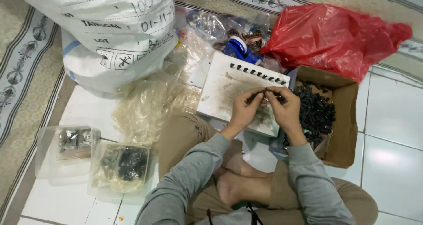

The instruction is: Assembling small black components into a white template by hand

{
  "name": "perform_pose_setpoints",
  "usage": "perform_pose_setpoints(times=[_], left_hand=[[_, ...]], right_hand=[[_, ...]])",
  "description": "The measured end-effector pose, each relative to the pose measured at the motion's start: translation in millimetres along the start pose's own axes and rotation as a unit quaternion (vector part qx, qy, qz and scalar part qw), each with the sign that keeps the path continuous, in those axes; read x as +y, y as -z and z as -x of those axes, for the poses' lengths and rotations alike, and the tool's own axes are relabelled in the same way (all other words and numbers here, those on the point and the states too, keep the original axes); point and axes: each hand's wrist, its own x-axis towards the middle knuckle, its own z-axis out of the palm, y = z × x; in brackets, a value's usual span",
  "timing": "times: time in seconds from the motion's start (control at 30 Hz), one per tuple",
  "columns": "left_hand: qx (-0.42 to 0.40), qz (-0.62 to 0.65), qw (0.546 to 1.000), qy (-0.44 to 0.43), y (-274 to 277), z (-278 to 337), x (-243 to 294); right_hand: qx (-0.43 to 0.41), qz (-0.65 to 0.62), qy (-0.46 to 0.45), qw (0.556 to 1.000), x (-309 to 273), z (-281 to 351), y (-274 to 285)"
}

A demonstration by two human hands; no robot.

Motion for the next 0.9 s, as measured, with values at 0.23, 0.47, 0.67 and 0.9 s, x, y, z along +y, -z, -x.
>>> perform_pose_setpoints(times=[0.23,0.47,0.67,0.9], left_hand=[[0.083,-0.092,0.987,0.100,55.3,-43.8,3.9],[0.092,-0.096,0.973,0.187,68.7,-66.0,-9.2],[0.075,-0.095,0.968,0.221,71.1,-72.2,-27.1],[0.086,-0.062,0.971,0.214,66.6,-72.2,-39.9]], right_hand=[[-0.103,0.157,0.144,0.972,3.3,-91.9,-79.5],[-0.164,0.322,0.158,0.919,43.8,-123.5,-127.4],[-0.169,0.338,0.143,0.915,65.4,-123.8,-133.2],[-0.182,0.331,0.128,0.917,75.4,-123.1,-132.2]])
